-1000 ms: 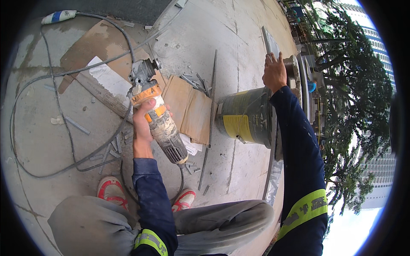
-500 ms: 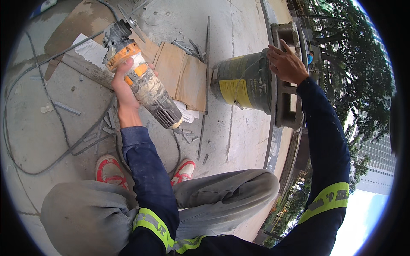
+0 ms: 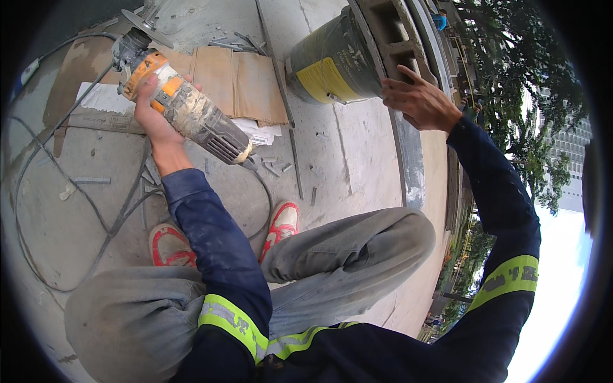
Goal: The person uses an angle grinder to cut a rectangular stone slab placed on a cinder block. The person holds the tool with both hands and moves it along the slab surface, then repositions the slab and continues cutting.
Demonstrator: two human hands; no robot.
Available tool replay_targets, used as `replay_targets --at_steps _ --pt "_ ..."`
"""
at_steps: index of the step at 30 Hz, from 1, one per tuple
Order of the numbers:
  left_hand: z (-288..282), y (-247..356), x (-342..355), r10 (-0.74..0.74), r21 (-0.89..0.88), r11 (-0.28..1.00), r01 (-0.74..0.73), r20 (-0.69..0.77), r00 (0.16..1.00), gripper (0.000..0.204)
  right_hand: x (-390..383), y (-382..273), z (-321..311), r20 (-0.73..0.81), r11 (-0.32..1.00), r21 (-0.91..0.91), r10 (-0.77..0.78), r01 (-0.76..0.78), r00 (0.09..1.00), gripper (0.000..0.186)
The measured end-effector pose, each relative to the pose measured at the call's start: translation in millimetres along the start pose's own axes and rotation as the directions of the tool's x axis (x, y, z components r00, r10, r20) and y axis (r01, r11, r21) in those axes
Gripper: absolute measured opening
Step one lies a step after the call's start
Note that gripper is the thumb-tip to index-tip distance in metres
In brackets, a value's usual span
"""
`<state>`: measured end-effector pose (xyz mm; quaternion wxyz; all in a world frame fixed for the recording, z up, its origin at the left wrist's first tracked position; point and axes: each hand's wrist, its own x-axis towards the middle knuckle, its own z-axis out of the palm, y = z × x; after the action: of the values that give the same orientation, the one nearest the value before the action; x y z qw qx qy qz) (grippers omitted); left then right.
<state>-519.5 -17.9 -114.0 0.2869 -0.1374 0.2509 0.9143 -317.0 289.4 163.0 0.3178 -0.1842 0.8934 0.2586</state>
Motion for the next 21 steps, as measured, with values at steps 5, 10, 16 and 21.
replay_targets --at_steps 5,10,16,21 --pt "6.7 -1.1 -4.8 0.009 0.050 0.999 -0.011 0.029 1.000 0.052 -27.9 -23.9 12.6 0.015 0.997 0.048 -0.062 0.061 0.998 0.028" --pt "10.2 -5.5 -6.1 0.058 0.068 0.996 -0.062 0.058 0.997 0.055 -44.7 -50.8 27.9 -0.036 0.995 0.097 0.011 -0.007 0.999 0.019" --pt "9.4 -9.2 -3.9 0.015 0.104 0.994 -0.020 0.050 0.999 0.060 -37.4 -138.8 73.2 -0.272 0.543 0.446 0.840 -0.712 0.470 0.043" --pt "10.3 -11.8 -4.5 0.018 0.260 0.965 -0.044 0.101 0.995 0.061 -33.2 -157.2 101.5 -0.362 0.408 0.452 0.897 -0.793 0.254 0.041"
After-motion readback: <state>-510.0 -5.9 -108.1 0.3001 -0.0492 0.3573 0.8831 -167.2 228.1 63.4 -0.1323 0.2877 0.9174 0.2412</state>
